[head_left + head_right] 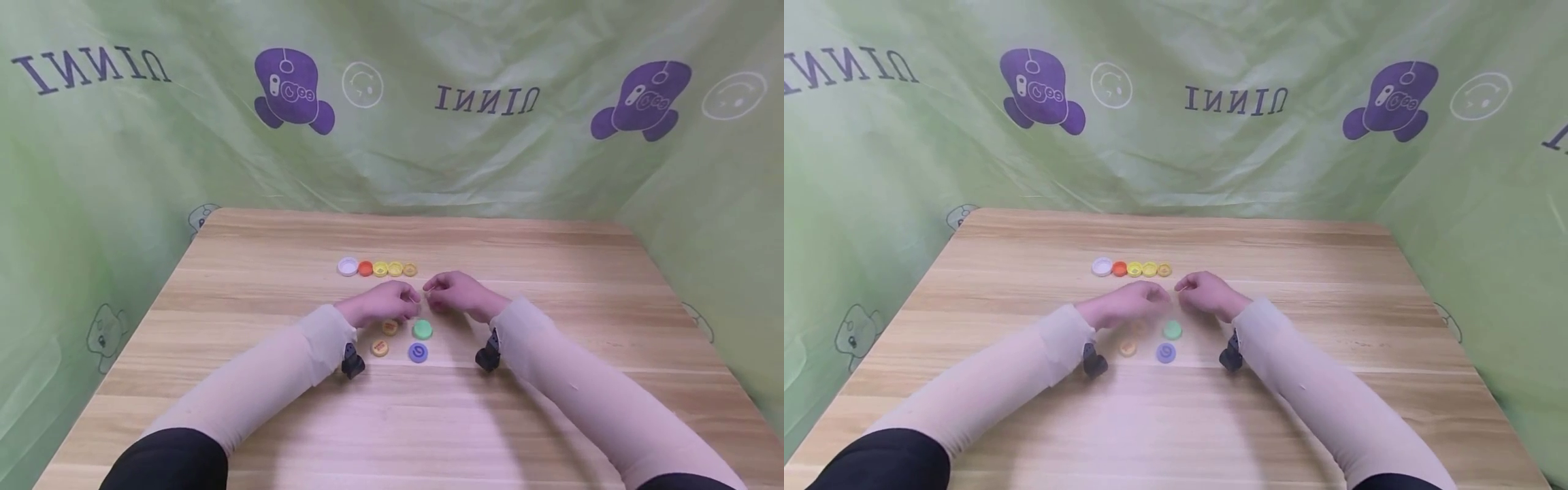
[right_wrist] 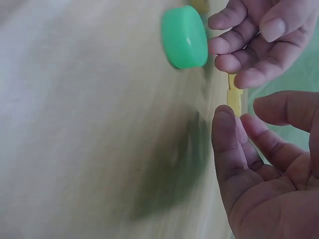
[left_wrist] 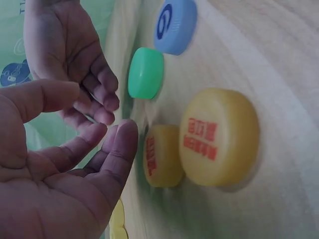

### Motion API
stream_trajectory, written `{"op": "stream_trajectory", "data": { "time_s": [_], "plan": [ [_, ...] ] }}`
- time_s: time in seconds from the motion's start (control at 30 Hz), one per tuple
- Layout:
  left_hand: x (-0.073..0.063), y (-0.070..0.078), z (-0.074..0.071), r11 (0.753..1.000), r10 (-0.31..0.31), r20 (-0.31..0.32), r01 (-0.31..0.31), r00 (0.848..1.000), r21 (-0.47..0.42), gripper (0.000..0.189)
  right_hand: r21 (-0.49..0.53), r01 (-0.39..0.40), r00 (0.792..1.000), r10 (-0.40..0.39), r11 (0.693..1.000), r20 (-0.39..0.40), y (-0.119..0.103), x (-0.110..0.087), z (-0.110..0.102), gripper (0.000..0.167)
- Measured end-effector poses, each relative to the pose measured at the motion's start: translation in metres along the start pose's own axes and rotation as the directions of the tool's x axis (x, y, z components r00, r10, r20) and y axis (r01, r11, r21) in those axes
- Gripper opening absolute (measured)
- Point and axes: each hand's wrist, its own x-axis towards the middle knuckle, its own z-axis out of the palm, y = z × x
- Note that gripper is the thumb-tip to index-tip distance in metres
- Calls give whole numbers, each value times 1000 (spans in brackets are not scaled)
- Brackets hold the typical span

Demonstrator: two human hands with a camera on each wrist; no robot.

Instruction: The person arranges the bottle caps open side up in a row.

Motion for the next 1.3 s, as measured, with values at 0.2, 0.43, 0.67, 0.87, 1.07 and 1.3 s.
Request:
{"op": "stream_trajectory", "data": {
  "time_s": [0.2,0.43,0.67,0.87,1.07,1.3],
  "plan": [
    [-1,-3,4,999,-29,23,28,999,19,32,-25,-8,998,10,1000,66,7,-15,1,34],
    [-2,0,8,997,-54,42,52,998,63,33,-31,10,993,-6,999,118,15,-24,5,35],
    [-2,5,9,988,-82,60,73,995,138,29,-47,14,994,-9,999,108,18,-30,9,34],
    [-3,8,13,983,-82,55,72,995,166,22,-37,16,997,-13,999,80,19,-34,13,38],
    [-3,8,18,983,-70,41,62,997,174,19,-64,31,999,-29,997,42,19,-35,21,38],
    [-2,7,20,986,-62,54,53,997,160,13,-154,18,1000,-19,988,-9,17,-35,28,30]
  ]
}}
